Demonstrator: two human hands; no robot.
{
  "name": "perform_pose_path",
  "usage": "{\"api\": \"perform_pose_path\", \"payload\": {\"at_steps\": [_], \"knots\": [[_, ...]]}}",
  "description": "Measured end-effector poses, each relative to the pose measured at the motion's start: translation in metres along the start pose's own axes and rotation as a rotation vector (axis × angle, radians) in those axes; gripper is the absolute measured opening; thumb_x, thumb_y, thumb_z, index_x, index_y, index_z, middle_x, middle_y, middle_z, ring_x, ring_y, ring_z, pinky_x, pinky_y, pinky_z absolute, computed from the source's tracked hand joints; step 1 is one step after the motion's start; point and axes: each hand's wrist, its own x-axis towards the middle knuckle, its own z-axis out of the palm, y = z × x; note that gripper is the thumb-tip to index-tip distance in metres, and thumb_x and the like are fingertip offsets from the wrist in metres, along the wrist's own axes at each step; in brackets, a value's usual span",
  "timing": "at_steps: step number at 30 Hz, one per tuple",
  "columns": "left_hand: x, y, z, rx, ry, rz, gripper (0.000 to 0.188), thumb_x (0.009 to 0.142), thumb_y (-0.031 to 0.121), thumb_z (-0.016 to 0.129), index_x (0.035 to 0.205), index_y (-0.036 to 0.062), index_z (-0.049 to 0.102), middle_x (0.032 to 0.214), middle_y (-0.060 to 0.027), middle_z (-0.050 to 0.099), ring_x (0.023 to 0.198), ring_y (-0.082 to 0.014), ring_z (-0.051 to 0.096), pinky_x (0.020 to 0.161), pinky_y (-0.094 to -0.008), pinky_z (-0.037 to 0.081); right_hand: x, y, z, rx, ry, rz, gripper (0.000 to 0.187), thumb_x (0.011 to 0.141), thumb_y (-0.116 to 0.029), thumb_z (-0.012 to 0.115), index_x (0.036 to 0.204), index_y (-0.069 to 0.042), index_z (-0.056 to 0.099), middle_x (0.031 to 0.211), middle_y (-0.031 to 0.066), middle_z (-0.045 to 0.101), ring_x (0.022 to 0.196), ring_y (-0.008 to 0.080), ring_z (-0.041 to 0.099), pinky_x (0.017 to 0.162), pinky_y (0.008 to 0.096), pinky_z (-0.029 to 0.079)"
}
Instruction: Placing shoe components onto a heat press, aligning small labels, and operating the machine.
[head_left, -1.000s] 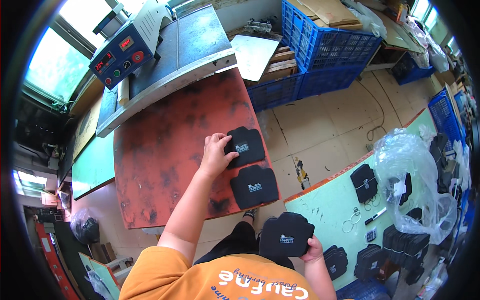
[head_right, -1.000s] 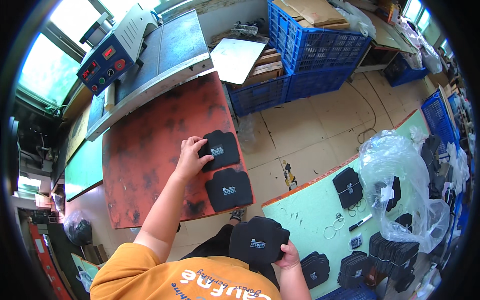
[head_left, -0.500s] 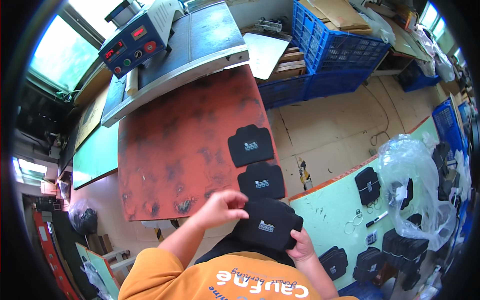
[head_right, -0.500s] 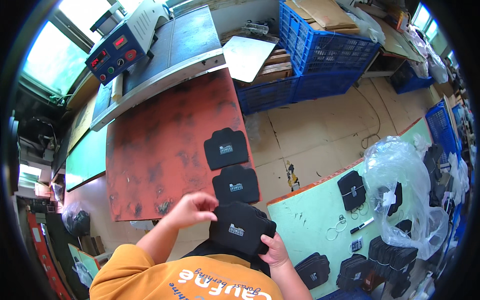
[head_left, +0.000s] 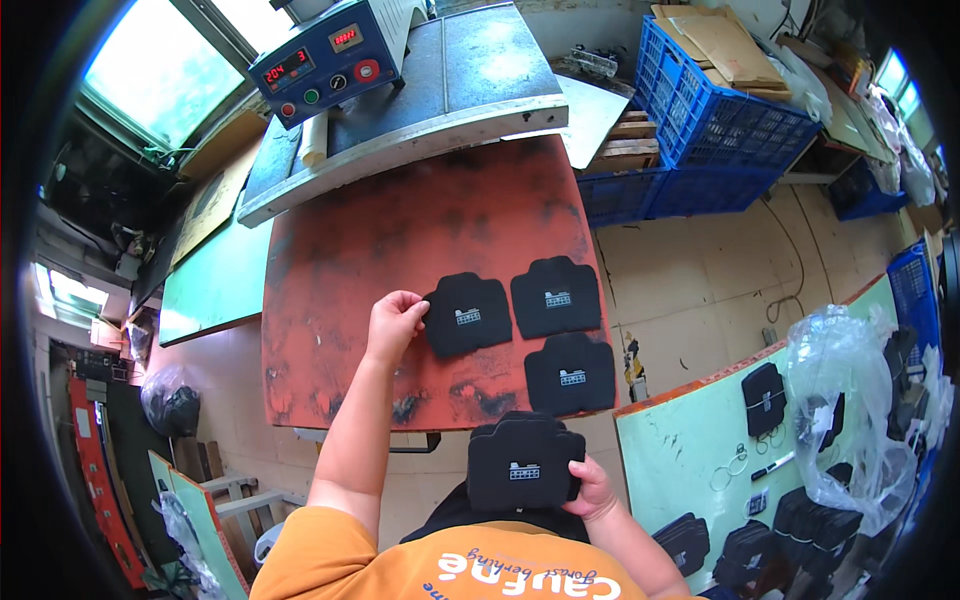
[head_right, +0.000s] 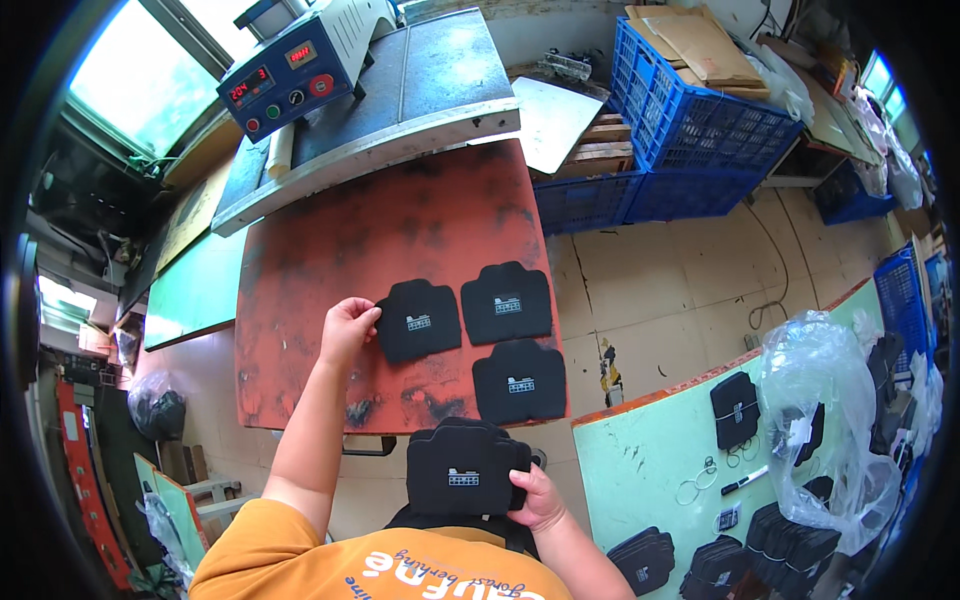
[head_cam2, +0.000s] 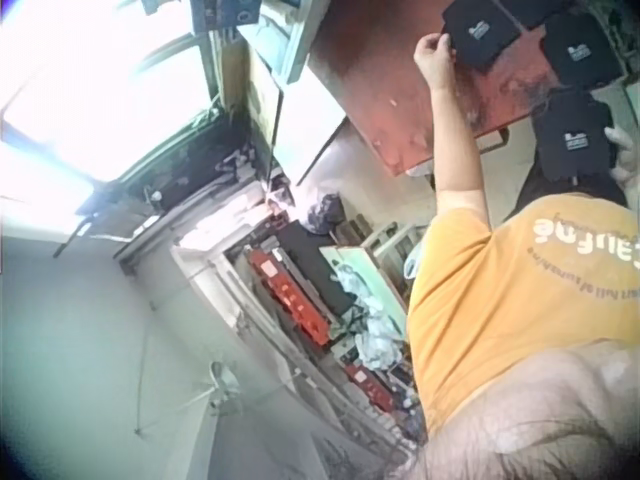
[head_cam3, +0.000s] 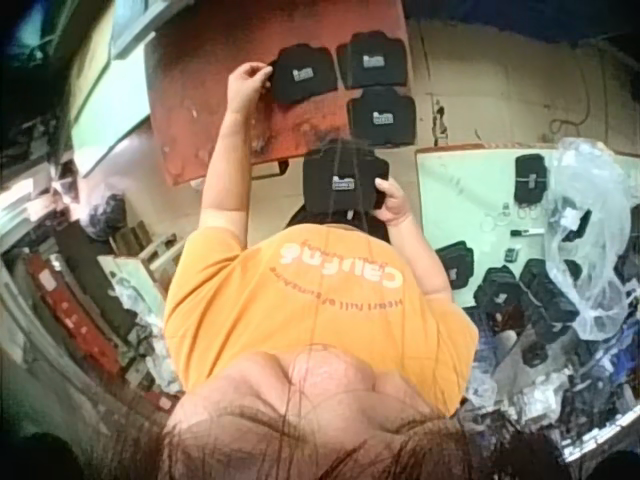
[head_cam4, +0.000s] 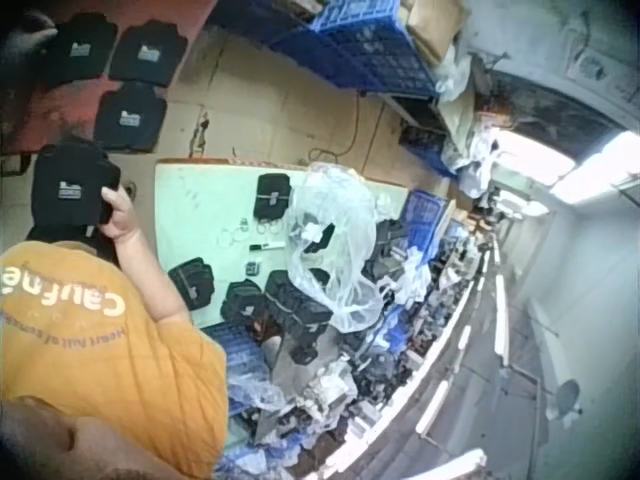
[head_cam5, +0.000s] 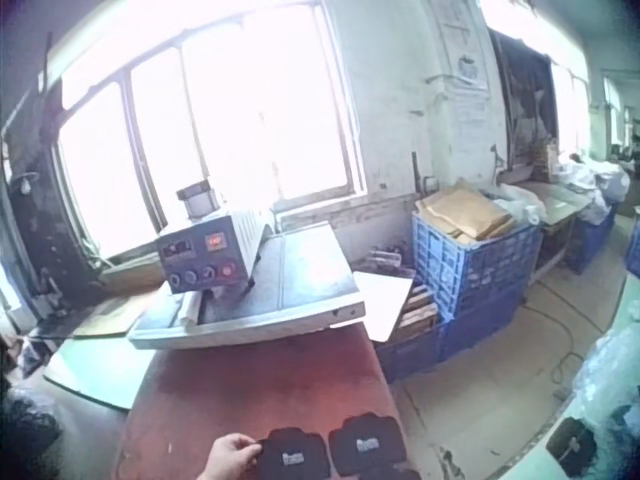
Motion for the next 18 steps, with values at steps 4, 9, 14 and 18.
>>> {"api": "perform_pose_path", "payload": {"at_steps": [4, 9, 14, 18], "knots": [[0.018, -0.005, 0.004, 0.106, 0.002, -0.035, 0.009, 0.081, 0.009, 0.066, 0.085, 0.0034, 0.06, 0.07, 0.0001, 0.059, 0.052, -0.0052, 0.051, 0.047, -0.0186, 0.041, 0.009, 0.013, -0.002, -0.026, 0.032, -0.014, 0.052, 0.079, -0.011, 0.065, 0.125, -0.002, 0.044, 0.119, 0.0135, 0.055, 0.109, 0.0267, 0.056, 0.093, 0.0423, 0.045], [0.01, -0.012, 0.001, 0.355, 0.119, 0.257, 0.016, 0.079, 0.008, 0.068, 0.092, 0.0008, 0.061, 0.075, -0.0009, 0.06, 0.063, -0.0076, 0.055, 0.058, -0.0223, 0.047, 0.018, 0.023, 0.0, -0.048, 0.028, -0.039, 0.054, 0.079, -0.014, 0.068, 0.126, -0.003, 0.044, 0.119, 0.0113, 0.055, 0.11, 0.0255, 0.055, 0.094, 0.0417, 0.044], [-0.104, 0.014, -0.008, 0.109, -0.56, -0.009, 0.03, 0.073, 0.01, 0.075, 0.097, 0.0004, 0.062, 0.082, -0.0039, 0.064, 0.074, -0.0078, 0.057, 0.067, -0.0241, 0.049, 0.019, 0.028, 0.021, -0.06, 0.102, -0.099, 0.054, 0.08, -0.012, 0.068, 0.128, -0.006, 0.044, 0.121, 0.0076, 0.055, 0.111, 0.0226, 0.054, 0.095, 0.0411, 0.043], [-0.146, 0.008, -0.001, 0.211, -0.357, -0.008, 0.017, 0.075, 0.007, 0.073, 0.088, 0.0004, 0.065, 0.075, -0.0044, 0.065, 0.069, -0.007, 0.058, 0.063, -0.0229, 0.049, 0.019, 0.035, 0.018, -0.092, 0.101, -0.081, 0.054, 0.081, -0.014, 0.069, 0.128, -0.006, 0.045, 0.122, 0.007, 0.054, 0.111, 0.022, 0.054, 0.095, 0.0409, 0.044]]}}
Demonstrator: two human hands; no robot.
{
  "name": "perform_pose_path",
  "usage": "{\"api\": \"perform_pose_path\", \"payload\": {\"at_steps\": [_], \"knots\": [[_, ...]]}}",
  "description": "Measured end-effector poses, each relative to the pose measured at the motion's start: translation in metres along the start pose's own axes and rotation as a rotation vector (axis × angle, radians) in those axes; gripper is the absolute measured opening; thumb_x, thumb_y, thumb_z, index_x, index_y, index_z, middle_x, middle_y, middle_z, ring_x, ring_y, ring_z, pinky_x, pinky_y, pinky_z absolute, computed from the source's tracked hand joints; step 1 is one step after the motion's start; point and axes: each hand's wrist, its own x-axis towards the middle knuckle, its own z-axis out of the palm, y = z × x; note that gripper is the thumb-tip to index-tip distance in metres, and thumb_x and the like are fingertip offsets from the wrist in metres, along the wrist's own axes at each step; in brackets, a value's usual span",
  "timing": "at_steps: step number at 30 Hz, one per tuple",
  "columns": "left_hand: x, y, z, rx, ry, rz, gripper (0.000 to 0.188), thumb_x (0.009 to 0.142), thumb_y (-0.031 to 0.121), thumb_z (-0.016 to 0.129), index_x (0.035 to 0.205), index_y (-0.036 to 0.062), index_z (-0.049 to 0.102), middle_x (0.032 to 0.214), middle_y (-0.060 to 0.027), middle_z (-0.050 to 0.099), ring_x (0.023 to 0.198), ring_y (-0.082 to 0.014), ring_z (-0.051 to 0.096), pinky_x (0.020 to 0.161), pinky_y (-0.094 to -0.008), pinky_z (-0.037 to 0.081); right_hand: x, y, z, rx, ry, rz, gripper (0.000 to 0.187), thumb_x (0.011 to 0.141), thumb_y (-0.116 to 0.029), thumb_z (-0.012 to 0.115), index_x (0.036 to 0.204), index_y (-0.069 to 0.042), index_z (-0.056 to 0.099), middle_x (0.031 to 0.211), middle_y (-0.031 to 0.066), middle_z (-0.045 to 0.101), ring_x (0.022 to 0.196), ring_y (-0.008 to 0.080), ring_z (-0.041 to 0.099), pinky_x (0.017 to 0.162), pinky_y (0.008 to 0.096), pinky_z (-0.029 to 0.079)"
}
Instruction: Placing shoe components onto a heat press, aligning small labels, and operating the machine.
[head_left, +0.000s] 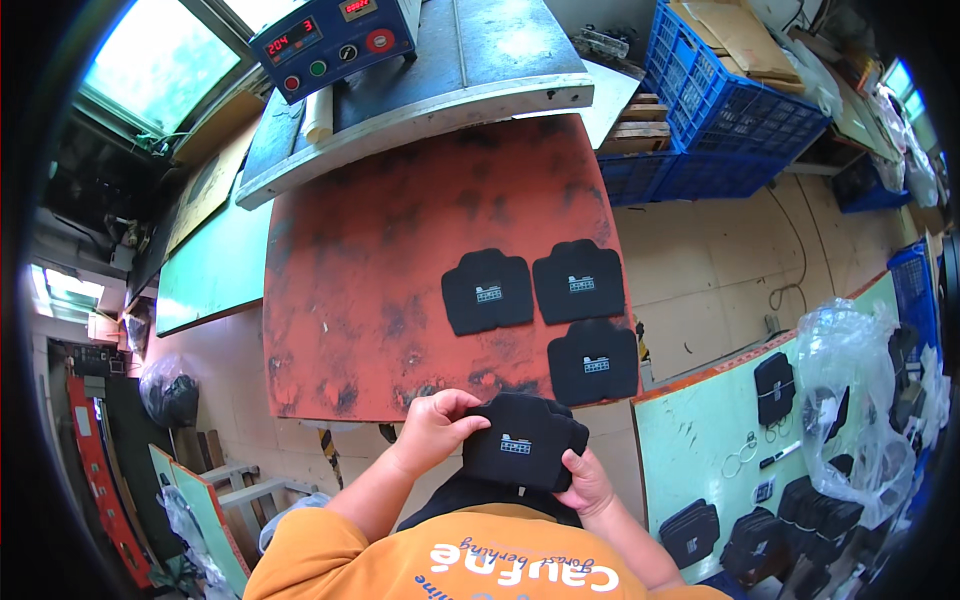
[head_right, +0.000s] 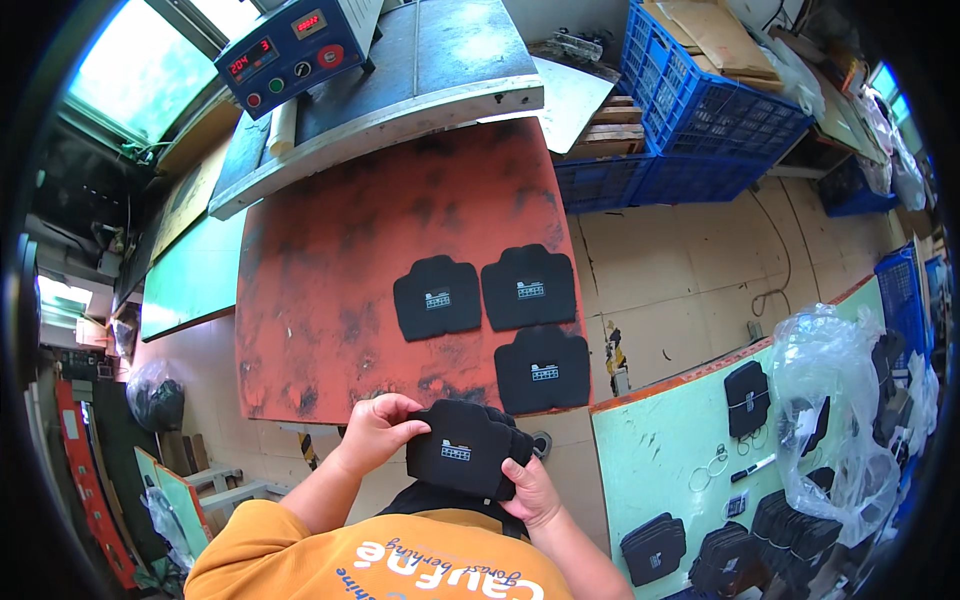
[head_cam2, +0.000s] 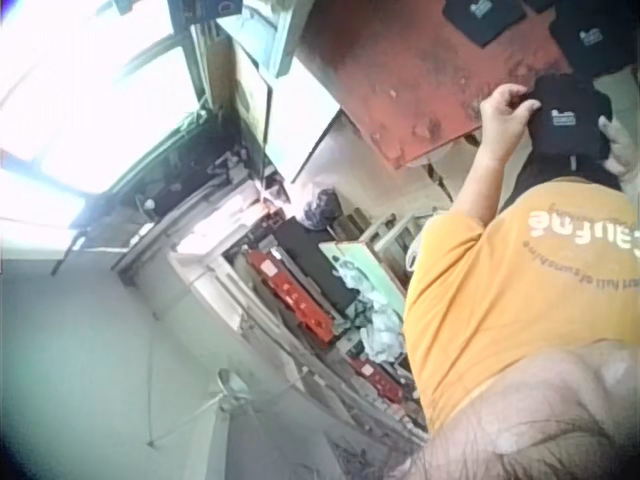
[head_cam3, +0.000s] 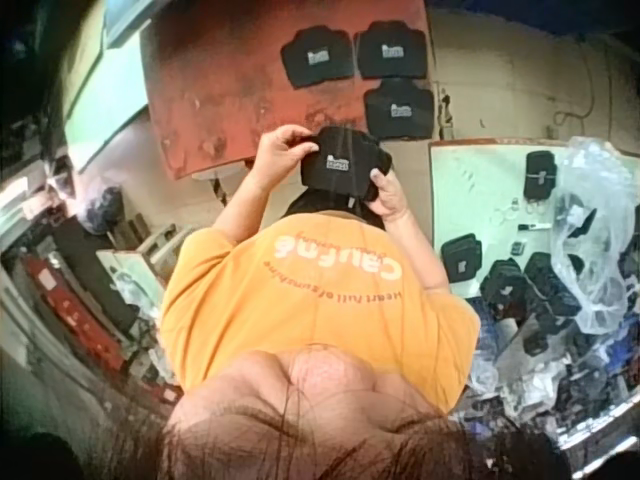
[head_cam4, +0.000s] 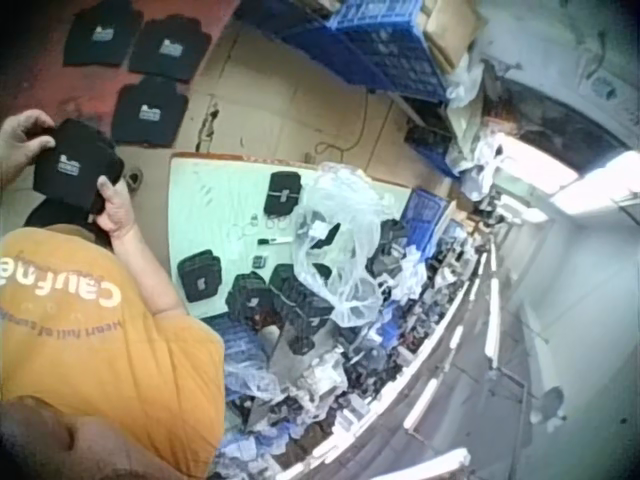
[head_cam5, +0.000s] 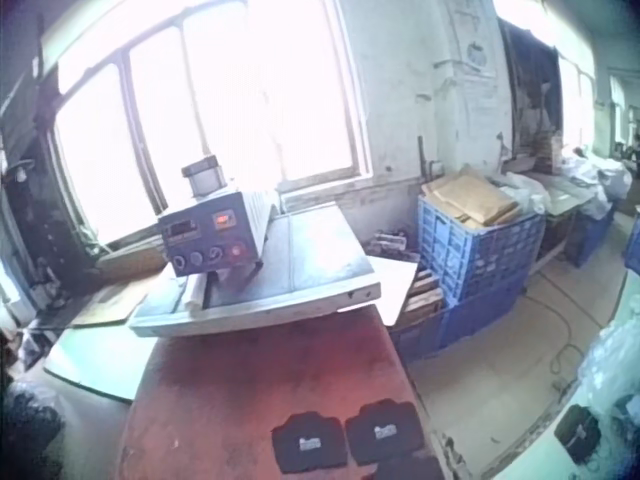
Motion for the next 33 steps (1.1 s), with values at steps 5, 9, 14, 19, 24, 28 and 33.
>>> {"api": "perform_pose_path", "payload": {"at_steps": [5, 9, 14, 19, 24, 28, 33], "knots": [[0.008, -0.011, -0.001, 0.075, 0.174, 0.166, 0.01, 0.08, 0.007, 0.067, 0.082, -0.0018, 0.064, 0.071, -0.007, 0.064, 0.063, -0.0092, 0.058, 0.06, -0.0234, 0.048, -0.015, 0.002, -0.011, -0.01, 0.054, -0.001, 0.052, 0.081, -0.014, 0.068, 0.127, -0.007, 0.046, 0.121, 0.0086, 0.055, 0.111, 0.0234, 0.054, 0.095, 0.0419, 0.044], [0.038, -0.021, -0.014, -0.041, 0.334, 0.029, 0.009, 0.081, 0.007, 0.065, 0.081, -0.0014, 0.065, 0.072, -0.0031, 0.063, 0.064, -0.0076, 0.056, 0.059, -0.0226, 0.047, -0.041, -0.004, -0.032, -0.014, 0.058, 0.006, 0.051, 0.082, -0.015, 0.066, 0.128, -0.005, 0.045, 0.122, 0.0112, 0.055, 0.111, 0.0261, 0.055, 0.095, 0.0438, 0.044], [0.06, -0.036, -0.001, -0.07, 0.342, -0.009, 0.012, 0.08, 0.009, 0.067, 0.085, -0.0017, 0.065, 0.072, -0.0036, 0.064, 0.064, -0.0083, 0.057, 0.058, -0.0241, 0.048, -0.065, -0.008, -0.051, 0.094, 0.069, 0.034, 0.051, 0.084, -0.017, 0.062, 0.129, -0.002, 0.043, 0.122, 0.0136, 0.054, 0.112, 0.0285, 0.053, 0.096, 0.0452, 0.042], [0.059, -0.048, -0.005, 0.195, 0.403, 0.167, 0.016, 0.079, 0.011, 0.068, 0.091, -0.0001, 0.064, 0.079, -0.0031, 0.062, 0.069, -0.0083, 0.056, 0.062, -0.0252, 0.048, -0.064, -0.004, -0.037, 0.0, 0.088, -0.001, 0.05, 0.083, -0.014, 0.065, 0.128, -0.004, 0.044, 0.122, 0.0116, 0.054, 0.112, 0.026, 0.054, 0.096, 0.0433, 0.043], [0.007, -0.017, -0.007, -0.128, 0.019, 0.121, 0.024, 0.075, 0.003, 0.072, 0.096, 0.0014, 0.061, 0.082, 0.0016, 0.057, 0.069, -0.0057, 0.052, 0.064, -0.0222, 0.046, -0.039, -0.001, 0.001, -0.064, 0.101, -0.073, 0.043, 0.085, -0.01, 0.062, 0.125, -0.006, 0.047, 0.121, 0.0096, 0.055, 0.111, 0.0237, 0.054, 0.096, 0.041, 0.044], [-0.013, -0.016, -0.026, -0.288, -0.031, -0.018, 0.02, 0.074, 0.0, 0.071, 0.092, 0.0001, 0.062, 0.078, 0.002, 0.061, 0.072, -0.0053, 0.055, 0.067, -0.0216, 0.047, -0.012, 0.009, 0.014, -0.06, 0.07, -0.069, 0.043, 0.085, -0.007, 0.062, 0.125, -0.006, 0.047, 0.121, 0.0084, 0.055, 0.11, 0.0234, 0.054, 0.096, 0.0412, 0.044], [0.058, -0.047, -0.128, -0.285, 0.323, 0.006, 0.014, 0.079, 0.001, 0.066, 0.092, -0.0009, 0.062, 0.078, -0.0006, 0.063, 0.069, -0.0066, 0.057, 0.059, -0.0208, 0.047, 0.012, 0.02, 0.01, 0.119, -0.02, 0.144, 0.046, 0.09, -0.03, 0.055, 0.129, -0.007, 0.046, 0.127, 0.0106, 0.052, 0.116, 0.0272, 0.05, 0.099, 0.0447, 0.04]]}}
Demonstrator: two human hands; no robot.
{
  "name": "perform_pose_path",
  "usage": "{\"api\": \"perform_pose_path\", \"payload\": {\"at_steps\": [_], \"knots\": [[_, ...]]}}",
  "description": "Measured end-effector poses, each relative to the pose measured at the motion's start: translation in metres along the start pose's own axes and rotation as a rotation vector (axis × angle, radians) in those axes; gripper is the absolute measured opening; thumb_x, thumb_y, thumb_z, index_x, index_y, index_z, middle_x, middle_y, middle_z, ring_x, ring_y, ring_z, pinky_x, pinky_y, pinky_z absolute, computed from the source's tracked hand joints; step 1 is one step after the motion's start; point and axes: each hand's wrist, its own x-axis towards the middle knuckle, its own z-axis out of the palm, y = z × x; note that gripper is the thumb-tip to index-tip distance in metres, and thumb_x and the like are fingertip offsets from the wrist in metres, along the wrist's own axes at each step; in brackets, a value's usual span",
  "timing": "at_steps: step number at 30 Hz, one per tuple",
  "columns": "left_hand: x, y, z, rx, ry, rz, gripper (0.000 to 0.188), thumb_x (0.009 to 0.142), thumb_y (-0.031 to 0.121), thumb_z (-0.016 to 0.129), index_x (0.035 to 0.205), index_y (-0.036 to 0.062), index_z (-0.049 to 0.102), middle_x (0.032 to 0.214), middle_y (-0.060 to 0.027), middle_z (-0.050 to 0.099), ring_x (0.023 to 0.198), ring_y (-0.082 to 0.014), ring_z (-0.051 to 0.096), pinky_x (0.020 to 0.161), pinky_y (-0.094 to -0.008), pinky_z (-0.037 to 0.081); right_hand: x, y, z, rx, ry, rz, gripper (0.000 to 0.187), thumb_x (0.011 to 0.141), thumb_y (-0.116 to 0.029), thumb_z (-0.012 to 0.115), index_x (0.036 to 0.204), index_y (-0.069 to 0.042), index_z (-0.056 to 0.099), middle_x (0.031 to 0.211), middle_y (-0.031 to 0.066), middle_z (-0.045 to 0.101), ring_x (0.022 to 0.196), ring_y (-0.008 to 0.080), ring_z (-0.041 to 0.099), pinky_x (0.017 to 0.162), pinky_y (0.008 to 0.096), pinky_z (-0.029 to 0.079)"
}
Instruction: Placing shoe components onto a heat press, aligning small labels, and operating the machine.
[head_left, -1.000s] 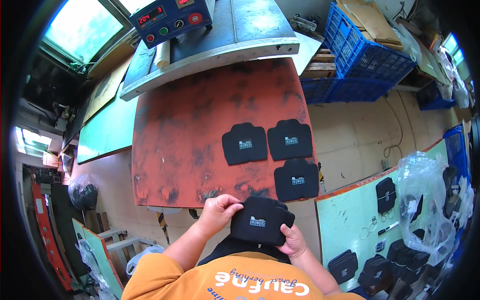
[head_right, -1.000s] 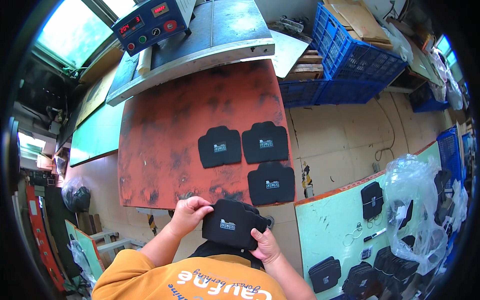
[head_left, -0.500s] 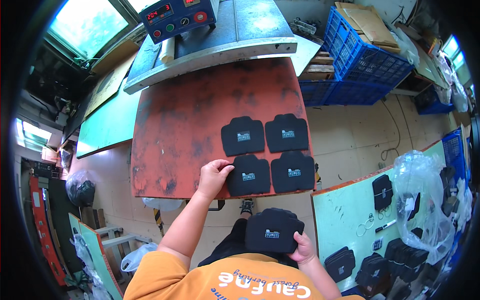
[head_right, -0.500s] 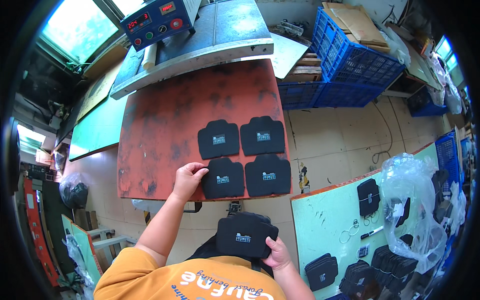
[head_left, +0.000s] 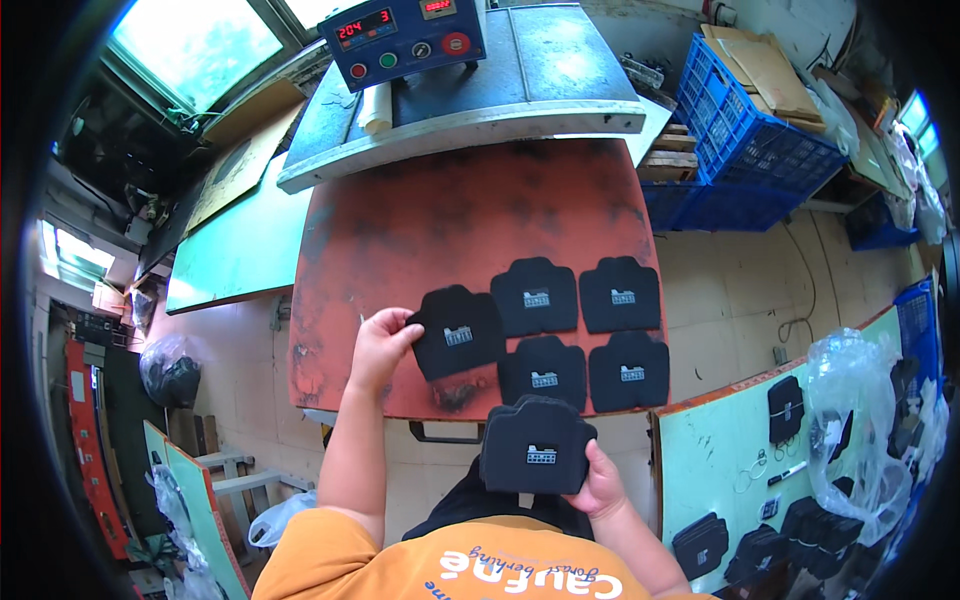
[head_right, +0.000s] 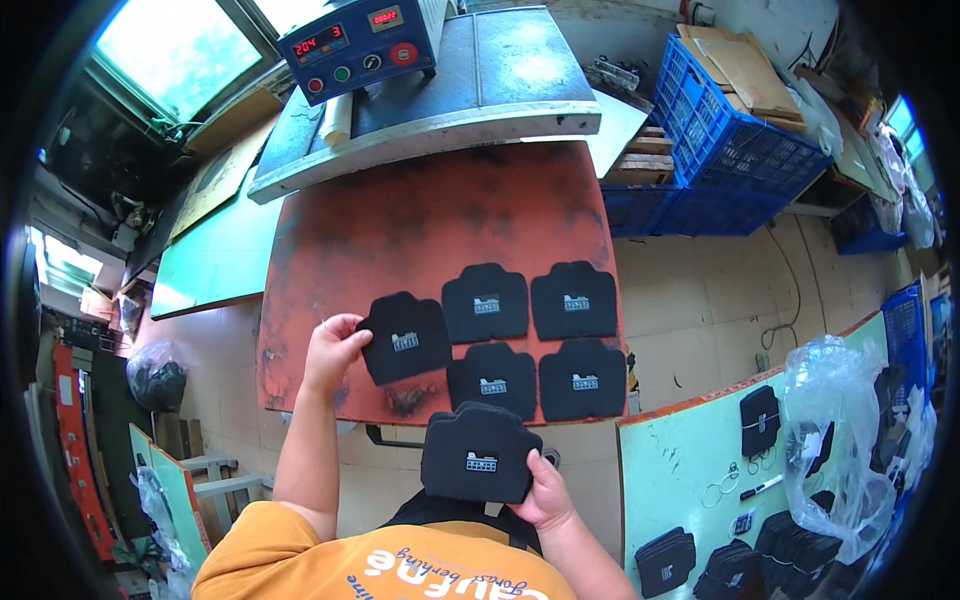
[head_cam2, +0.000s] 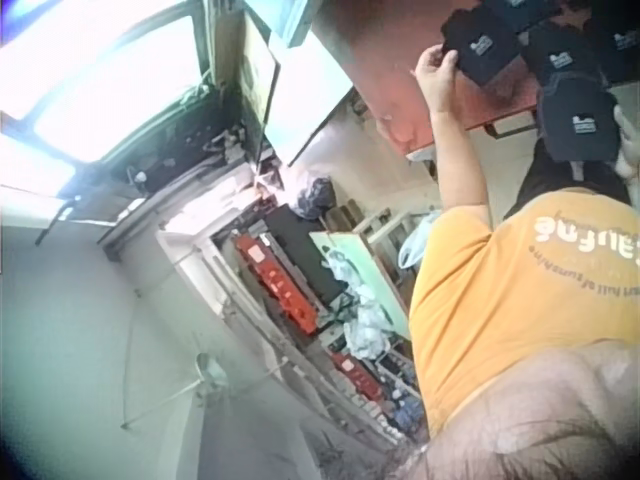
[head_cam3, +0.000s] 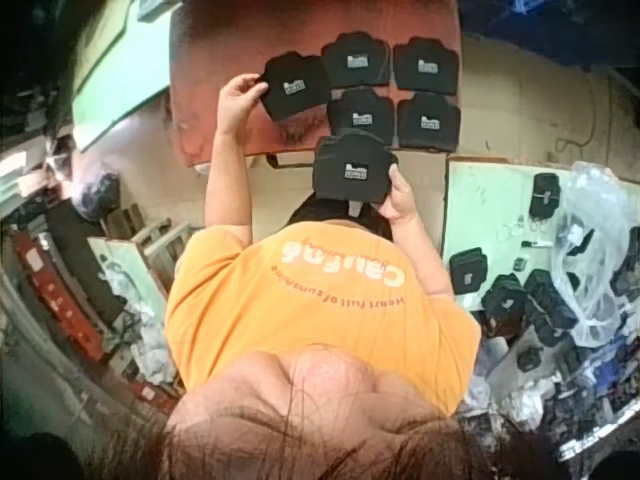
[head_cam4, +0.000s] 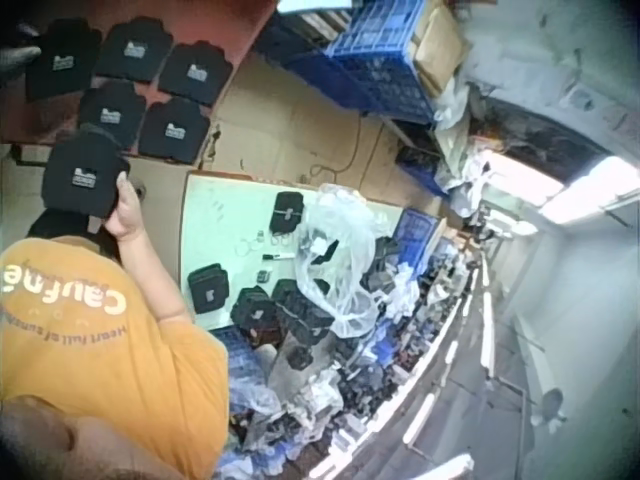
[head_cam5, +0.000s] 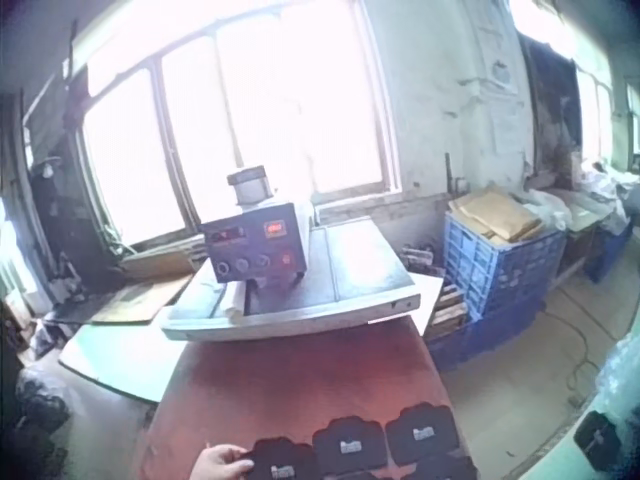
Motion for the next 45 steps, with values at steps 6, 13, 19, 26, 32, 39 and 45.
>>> {"api": "perform_pose_path", "payload": {"at_steps": [6, 13, 19, 26, 32, 39, 45], "knots": [[0.065, -0.024, -0.012, 0.132, -0.022, -0.018, 0.018, 0.078, 0.002, 0.068, 0.095, 0.0002, 0.062, 0.077, -0.0021, 0.063, 0.067, -0.0073, 0.057, 0.058, -0.021, 0.047, 0.037, 0.026, -0.003, 0.04, -0.003, 0.003, 0.05, 0.09, -0.038, 0.05, 0.129, -0.007, 0.045, 0.129, 0.0116, 0.05, 0.119, 0.0292, 0.048, 0.1, 0.0459, 0.037], [0.075, -0.027, -0.021, 0.482, 0.087, 0.189, 0.028, 0.075, 0.009, 0.072, 0.098, -0.0015, 0.06, 0.08, -0.0034, 0.063, 0.071, -0.0093, 0.057, 0.062, -0.0253, 0.048, 0.069, 0.053, 0.019, 0.016, 0.015, -0.095, 0.047, 0.087, -0.022, 0.061, 0.129, -0.007, 0.045, 0.127, 0.009, 0.051, 0.117, 0.0258, 0.049, 0.1, 0.0441, 0.038], [-0.009, 0.016, -0.018, 0.258, -0.503, -0.008, 0.027, 0.074, 0.011, 0.074, 0.093, -0.0017, 0.061, 0.077, -0.0013, 0.061, 0.071, -0.0068, 0.054, 0.064, -0.0231, 0.047, 0.075, 0.067, 0.036, -0.083, 0.112, -0.234, 0.047, 0.086, -0.018, 0.062, 0.129, -0.009, 0.045, 0.126, 0.0072, 0.052, 0.117, 0.0235, 0.049, 0.1, 0.0428, 0.039], [-0.046, -0.019, -0.025, 0.012, -0.263, -0.14, 0.008, 0.079, 0.002, 0.068, 0.083, 0.0022, 0.062, 0.075, 0.0021, 0.06, 0.068, -0.0045, 0.055, 0.062, -0.0185, 0.047, 0.061, 0.074, 0.026, -0.095, 0.124, -0.215, 0.043, 0.087, -0.02, 0.06, 0.126, -0.009, 0.047, 0.124, 0.0075, 0.053, 0.114, 0.0239, 0.052, 0.098, 0.0442, 0.041], [-0.035, -0.046, -0.028, 0.072, -0.075, -0.137, 0.008, 0.079, 0.002, 0.067, 0.084, 0.0005, 0.061, 0.073, 0.0002, 0.06, 0.066, -0.006, 0.055, 0.058, -0.0209, 0.047, 0.0, 0.064, -0.003, -0.026, 0.172, -0.226, 0.057, 0.09, -0.043, 0.05, 0.132, -0.006, 0.041, 0.13, 0.0113, 0.048, 0.12, 0.0286, 0.046, 0.101, 0.0469, 0.037], [-0.036, -0.054, -0.016, 0.254, -0.017, -0.03, 0.013, 0.079, 0.005, 0.068, 0.086, -0.0018, 0.061, 0.07, -0.0004, 0.059, 0.064, -0.0068, 0.054, 0.057, -0.0235, 0.048, -0.029, 0.059, -0.021, -0.028, 0.21, -0.251, 0.053, 0.094, -0.04, 0.042, 0.133, -0.004, 0.04, 0.133, 0.0126, 0.046, 0.122, 0.0305, 0.044, 0.102, 0.0481, 0.034], [-0.063, -0.036, -0.01, 0.385, 0.06, 0.323, 0.019, 0.079, 0.007, 0.069, 0.093, -0.003, 0.061, 0.073, -0.0026, 0.06, 0.066, -0.0071, 0.055, 0.06, -0.0236, 0.049, -0.005, 0.067, 0.003, -0.067, 0.147, -0.194, 0.042, 0.092, -0.024, 0.051, 0.128, -0.004, 0.045, 0.125, 0.0115, 0.053, 0.115, 0.0278, 0.051, 0.098, 0.0461, 0.04]]}}
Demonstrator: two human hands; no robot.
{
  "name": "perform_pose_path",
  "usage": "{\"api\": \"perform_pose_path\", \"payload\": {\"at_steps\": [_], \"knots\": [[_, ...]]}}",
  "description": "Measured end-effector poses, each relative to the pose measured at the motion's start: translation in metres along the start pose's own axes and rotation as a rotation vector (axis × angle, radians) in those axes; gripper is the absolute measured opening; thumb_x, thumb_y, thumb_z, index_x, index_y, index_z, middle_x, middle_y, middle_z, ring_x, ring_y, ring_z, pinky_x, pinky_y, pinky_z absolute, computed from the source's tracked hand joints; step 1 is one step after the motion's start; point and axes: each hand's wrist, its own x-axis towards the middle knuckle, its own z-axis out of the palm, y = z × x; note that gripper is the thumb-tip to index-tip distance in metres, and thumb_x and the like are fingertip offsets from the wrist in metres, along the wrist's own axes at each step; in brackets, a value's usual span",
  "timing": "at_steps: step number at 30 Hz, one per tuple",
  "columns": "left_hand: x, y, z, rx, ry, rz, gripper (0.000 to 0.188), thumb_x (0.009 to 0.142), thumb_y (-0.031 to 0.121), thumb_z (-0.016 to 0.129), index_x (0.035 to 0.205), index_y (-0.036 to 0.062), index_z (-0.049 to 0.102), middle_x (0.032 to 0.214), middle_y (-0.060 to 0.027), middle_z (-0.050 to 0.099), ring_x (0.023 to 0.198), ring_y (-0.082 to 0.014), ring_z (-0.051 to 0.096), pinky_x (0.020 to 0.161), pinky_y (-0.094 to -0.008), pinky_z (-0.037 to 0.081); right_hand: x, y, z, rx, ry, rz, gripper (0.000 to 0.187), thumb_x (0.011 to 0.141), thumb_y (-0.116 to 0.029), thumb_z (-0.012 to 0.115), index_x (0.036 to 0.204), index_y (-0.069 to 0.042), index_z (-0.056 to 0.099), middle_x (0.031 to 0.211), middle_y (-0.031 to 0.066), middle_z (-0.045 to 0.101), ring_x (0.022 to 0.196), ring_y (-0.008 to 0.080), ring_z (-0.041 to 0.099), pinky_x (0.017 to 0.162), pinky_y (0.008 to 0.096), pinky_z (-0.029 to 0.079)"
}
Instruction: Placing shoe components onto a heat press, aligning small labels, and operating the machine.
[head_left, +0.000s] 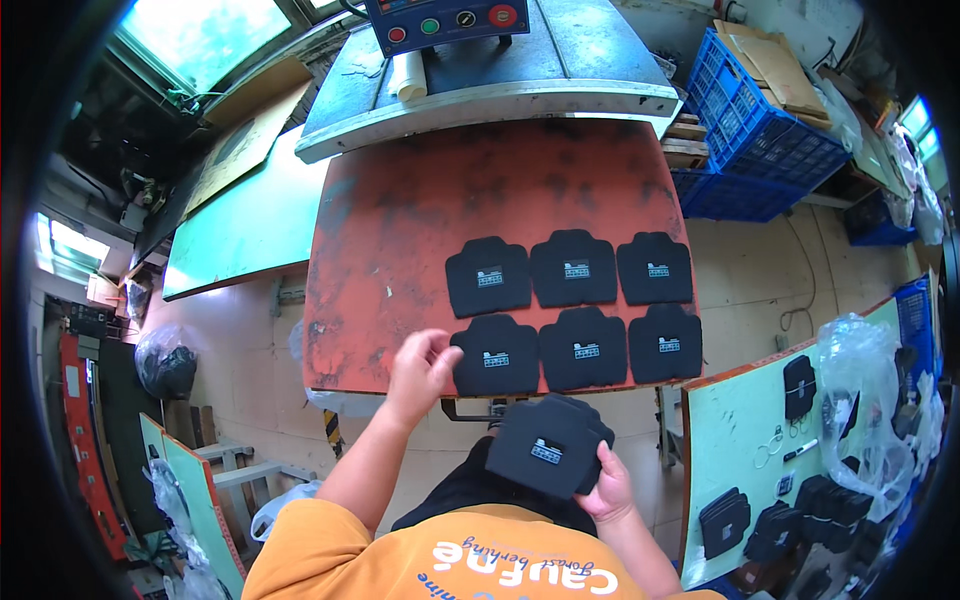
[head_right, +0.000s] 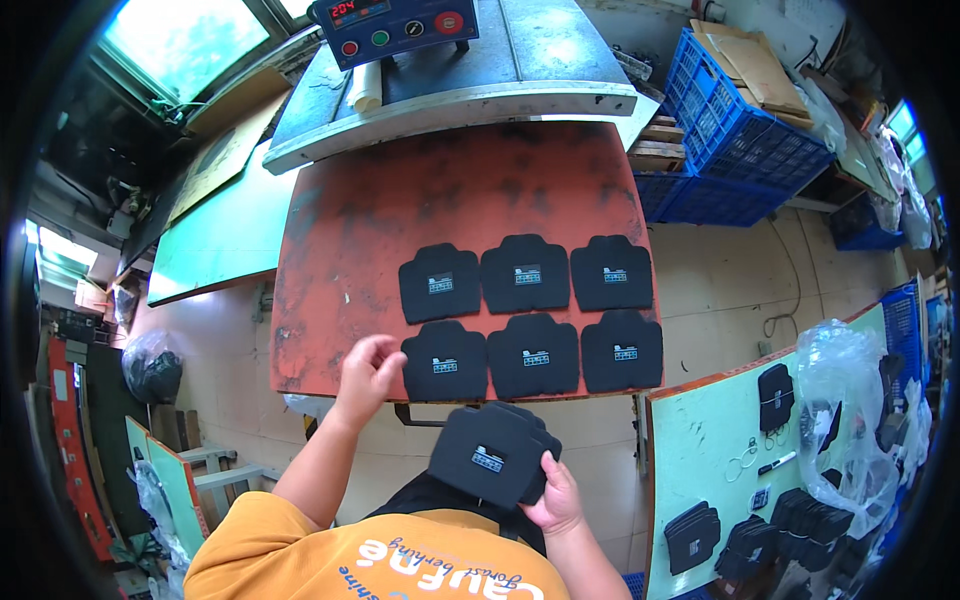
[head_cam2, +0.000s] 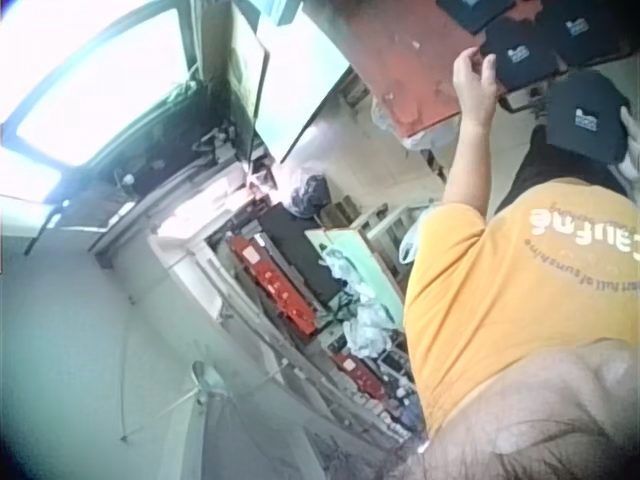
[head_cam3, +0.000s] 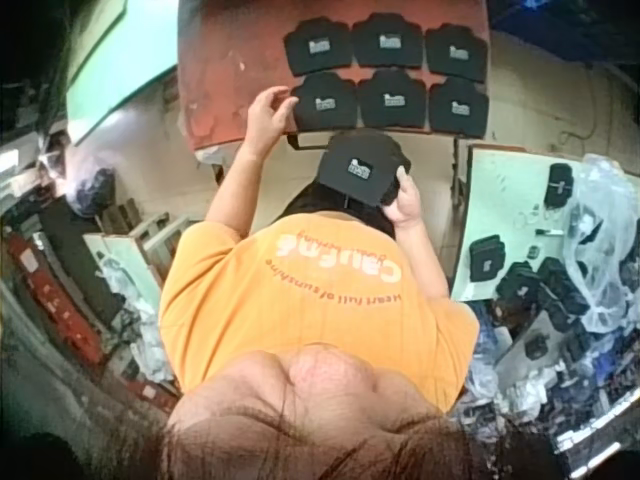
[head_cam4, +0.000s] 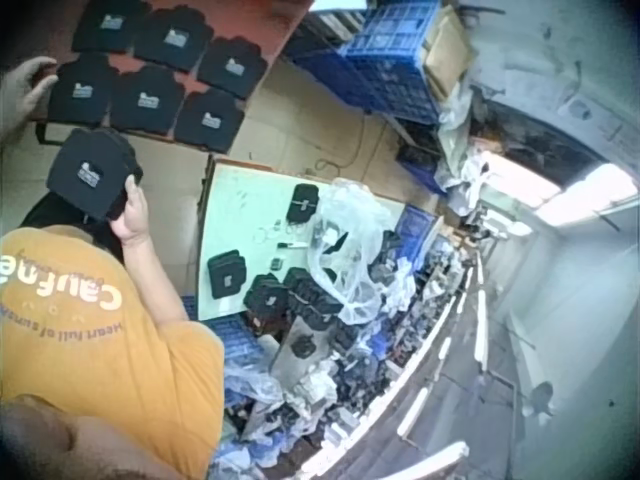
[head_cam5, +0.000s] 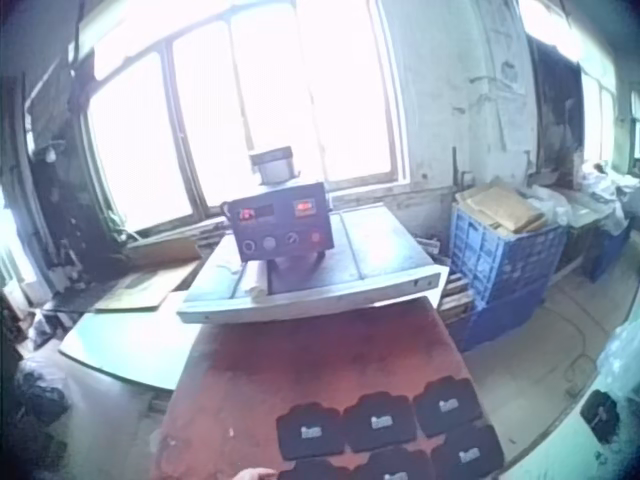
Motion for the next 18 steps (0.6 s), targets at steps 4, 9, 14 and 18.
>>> {"api": "perform_pose_path", "payload": {"at_steps": [4, 9, 14, 18], "knots": [[-0.035, 0.027, -0.015, -0.396, -0.491, -0.343, 0.019, 0.079, 0.009, 0.071, 0.094, -0.0001, 0.063, 0.079, 0.0003, 0.063, 0.072, -0.005, 0.056, 0.065, -0.0205, 0.048, 0.025, 0.015, 0.028, -0.027, -0.006, -0.015, 0.036, 0.091, -0.014, 0.053, 0.126, -0.008, 0.048, 0.124, 0.0103, 0.053, 0.114, 0.0262, 0.052, 0.098, 0.0456, 0.041], [0.01, 0.004, -0.057, -0.536, -0.063, -0.437, 0.008, 0.079, 0.003, 0.065, 0.086, 0.004, 0.062, 0.072, 0.001, 0.06, 0.055, -0.0041, 0.053, 0.05, -0.0178, 0.044, 0.052, 0.029, 0.038, -0.125, -0.024, -0.057, 0.041, 0.092, -0.022, 0.052, 0.129, -0.008, 0.044, 0.127, 0.011, 0.051, 0.117, 0.0279, 0.05, 0.099, 0.0468, 0.039], [0.086, -0.071, -0.097, -0.485, 0.122, -0.366, 0.008, 0.081, 0.005, 0.065, 0.086, 0.003, 0.059, 0.07, 0.001, 0.059, 0.051, -0.0031, 0.049, 0.044, -0.0166, 0.039, 0.071, 0.045, 0.051, 0.017, -0.017, 0.053, 0.042, 0.097, -0.031, 0.04, 0.129, -0.004, 0.044, 0.129, 0.0124, 0.049, 0.119, 0.0296, 0.048, 0.1, 0.0474, 0.038], [0.105, -0.093, -0.096, -0.346, 0.113, -0.421, 0.01, 0.082, 0.008, 0.065, 0.087, 0.004, 0.058, 0.069, 0.0013, 0.059, 0.05, -0.0032, 0.05, 0.042, -0.0161, 0.038, 0.087, 0.061, 0.056, 0.04, 0.032, 0.054, 0.04, 0.097, -0.028, 0.041, 0.129, -0.004, 0.044, 0.128, 0.0119, 0.05, 0.117, 0.0292, 0.049, 0.1, 0.0465, 0.039]]}}
